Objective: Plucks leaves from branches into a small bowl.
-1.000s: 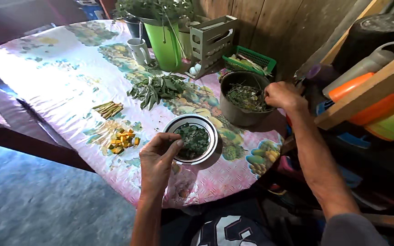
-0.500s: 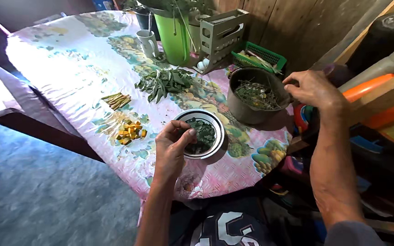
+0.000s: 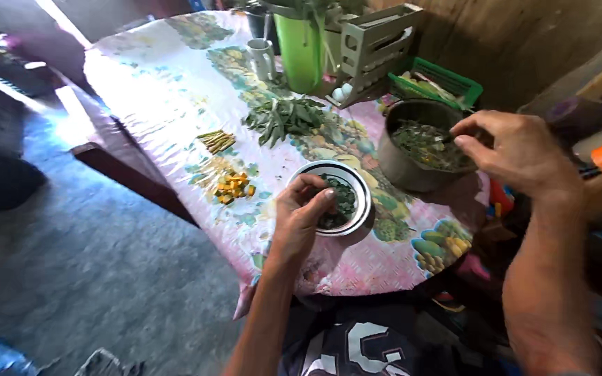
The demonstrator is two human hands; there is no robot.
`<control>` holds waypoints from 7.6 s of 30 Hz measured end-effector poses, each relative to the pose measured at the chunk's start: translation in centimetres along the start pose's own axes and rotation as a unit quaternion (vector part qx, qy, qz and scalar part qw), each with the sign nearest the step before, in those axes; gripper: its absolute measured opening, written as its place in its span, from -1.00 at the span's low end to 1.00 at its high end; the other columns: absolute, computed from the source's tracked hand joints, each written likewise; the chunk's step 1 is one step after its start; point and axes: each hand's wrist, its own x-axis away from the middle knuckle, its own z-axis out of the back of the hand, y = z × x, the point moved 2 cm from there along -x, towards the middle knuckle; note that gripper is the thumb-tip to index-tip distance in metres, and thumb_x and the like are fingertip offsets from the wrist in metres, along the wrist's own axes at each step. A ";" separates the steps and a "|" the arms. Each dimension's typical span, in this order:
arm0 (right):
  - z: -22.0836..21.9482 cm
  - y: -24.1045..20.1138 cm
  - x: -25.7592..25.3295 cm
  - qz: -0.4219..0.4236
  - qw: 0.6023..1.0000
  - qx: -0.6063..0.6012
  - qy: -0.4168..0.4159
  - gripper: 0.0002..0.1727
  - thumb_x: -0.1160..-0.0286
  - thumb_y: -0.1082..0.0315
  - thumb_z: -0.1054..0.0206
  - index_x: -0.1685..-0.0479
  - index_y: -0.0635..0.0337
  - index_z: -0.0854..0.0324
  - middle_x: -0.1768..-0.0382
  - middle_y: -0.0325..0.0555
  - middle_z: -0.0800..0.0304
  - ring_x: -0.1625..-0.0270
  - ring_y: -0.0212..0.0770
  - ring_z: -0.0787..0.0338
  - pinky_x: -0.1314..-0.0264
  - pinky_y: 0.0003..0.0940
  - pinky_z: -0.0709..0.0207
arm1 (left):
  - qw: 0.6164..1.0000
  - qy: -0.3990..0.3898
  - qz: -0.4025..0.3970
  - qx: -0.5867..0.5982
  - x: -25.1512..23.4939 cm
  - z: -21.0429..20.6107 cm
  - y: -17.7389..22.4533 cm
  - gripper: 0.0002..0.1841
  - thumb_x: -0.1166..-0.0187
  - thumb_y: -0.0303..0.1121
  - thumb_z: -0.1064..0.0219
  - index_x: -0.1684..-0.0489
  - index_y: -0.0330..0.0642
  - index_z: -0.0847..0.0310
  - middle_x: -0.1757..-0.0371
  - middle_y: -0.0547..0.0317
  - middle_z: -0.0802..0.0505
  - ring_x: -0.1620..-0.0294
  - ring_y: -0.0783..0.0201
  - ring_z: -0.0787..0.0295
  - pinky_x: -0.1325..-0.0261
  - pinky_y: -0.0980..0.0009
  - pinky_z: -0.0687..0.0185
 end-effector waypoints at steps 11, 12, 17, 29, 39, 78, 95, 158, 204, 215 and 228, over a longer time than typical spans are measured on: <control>-10.9 -11.8 -1.4 0.282 0.890 -0.357 0.025 -0.66 -0.42 0.42 -0.44 -0.16 0.36 -0.71 -0.02 -0.06 -0.80 0.09 -0.35 -0.82 0.04 -0.43 -0.80 | 0.992 0.009 0.051 0.111 0.0 -0.5 0.9 -0.88 -0.54 -0.50 -0.44 0.10 -0.10 -0.66 0.19 0.07 -0.81 0.29 0.31 -0.80 0.14 0.37 -0.81; -11.0 -11.7 -1.4 0.278 0.888 -0.365 0.032 -0.71 -0.45 0.45 -0.40 -0.11 0.37 -0.71 0.00 -0.07 -0.81 0.08 -0.35 -0.83 0.01 -0.41 -0.81 | 0.992 0.008 0.050 0.114 0.0 -0.5 1.0 -0.88 -0.54 -0.50 -0.43 0.09 -0.11 -0.66 0.20 0.06 -0.81 0.31 0.31 -0.80 0.15 0.37 -0.82; -10.9 -12.1 -1.1 0.287 0.894 -0.329 0.095 -0.89 -0.51 0.48 -0.36 0.13 0.34 -0.75 0.11 -0.08 -0.81 0.09 -0.35 -0.81 -0.03 -0.44 -0.76 | 0.994 0.000 0.038 0.105 0.0 -1.0 0.9 -0.88 -0.56 -0.55 -0.39 0.08 -0.15 -0.73 0.18 0.05 -0.82 0.29 0.33 -0.79 0.09 0.40 -0.81; -11.3 -12.3 -0.4 0.242 0.947 -0.134 0.164 -0.84 -0.51 0.35 -0.21 0.34 0.25 -0.56 0.35 -0.05 -0.63 0.41 -0.24 -0.66 0.45 -0.42 -0.54 | 0.999 -0.001 0.000 -0.045 0.0 -1.5 0.5 -0.89 -0.54 -0.56 -0.39 0.08 -0.22 -0.70 0.21 0.06 -0.78 0.32 0.31 -0.74 0.18 0.38 -0.78; -3.6 1.1 2.0 -0.070 0.988 0.061 0.123 -0.62 -0.74 0.12 -0.12 -0.09 0.29 -0.62 0.16 0.25 -0.74 0.22 0.26 -0.79 0.23 0.28 -0.61 | 0.999 0.015 0.030 -0.014 -0.1 0.2 0.6 -0.86 -0.55 -0.54 -0.41 0.04 -0.20 -0.63 0.17 0.02 -0.79 0.26 0.22 -0.80 0.05 0.27 -0.83; -14.5 -10.3 -2.0 0.200 0.843 -0.499 -0.024 -0.85 -0.48 0.55 -0.33 0.03 0.29 -0.67 0.18 -0.14 -0.75 0.31 -0.41 -0.75 0.24 -0.57 -0.73 | 0.997 0.076 0.018 -0.016 -0.1 0.4 -1.1 -0.92 -0.69 -0.47 -0.29 0.02 -0.19 -0.64 0.21 0.08 -0.76 0.35 0.31 -0.77 0.17 0.36 -0.82; -15.4 -11.4 -4.1 0.267 0.854 -0.445 0.033 -0.78 -0.44 0.54 -0.40 -0.02 0.41 -0.72 0.00 0.02 -0.84 -0.05 -0.21 -0.84 -0.25 -0.25 -0.75 | 0.994 0.089 0.010 -0.055 0.1 1.2 -0.7 -0.92 -0.69 -0.47 -0.29 0.01 -0.19 -0.64 0.23 0.08 -0.77 0.38 0.33 -0.76 0.22 0.40 -0.81; -15.9 -12.3 -2.7 0.299 0.936 -0.185 0.033 -0.75 -0.66 0.35 -0.15 0.16 0.27 -0.72 0.32 -0.07 -0.63 0.29 -0.15 -0.70 0.31 -0.28 -0.60 | 0.986 0.076 -0.021 -0.148 0.6 1.0 -0.4 -0.76 -0.67 -0.49 -0.31 -0.23 -0.23 -0.66 0.17 0.04 -0.78 0.33 0.27 -0.79 0.21 0.35 -0.84; -12.2 -12.6 -2.1 0.216 0.913 -0.347 -0.007 -0.88 -0.57 0.44 -0.32 0.06 0.23 -0.72 0.18 -0.20 -0.77 0.23 -0.44 -0.76 0.13 -0.53 -0.72 | 0.998 0.034 0.045 0.033 0.6 0.9 0.3 -0.94 -0.64 -0.45 -0.34 0.07 -0.14 -0.66 0.20 0.11 -0.79 0.27 0.36 -0.76 0.12 0.45 -0.74; -6.7 -3.6 -0.2 0.065 0.989 -0.109 0.081 -0.51 -0.85 0.05 0.09 0.06 0.29 -0.59 0.37 0.02 -0.64 0.42 -0.11 -0.65 0.39 -0.07 -0.57 | 0.999 0.002 0.047 0.005 0.6 0.9 0.2 -0.94 -0.67 -0.46 -0.29 0.05 -0.17 -0.62 0.25 0.09 -0.75 0.31 0.32 -0.72 0.15 0.41 -0.74; -12.3 -12.3 -2.2 0.301 0.907 -0.294 0.009 -0.66 -0.44 0.40 -0.45 -0.20 0.26 -0.74 -0.10 -0.12 -0.83 -0.11 -0.34 -0.81 -0.25 -0.41 -0.73 | 0.997 0.053 0.040 -0.036 0.3 0.5 -0.2 -0.91 -0.62 -0.44 -0.36 0.04 -0.14 -0.66 0.19 0.10 -0.79 0.36 0.36 -0.69 0.32 0.49 -0.67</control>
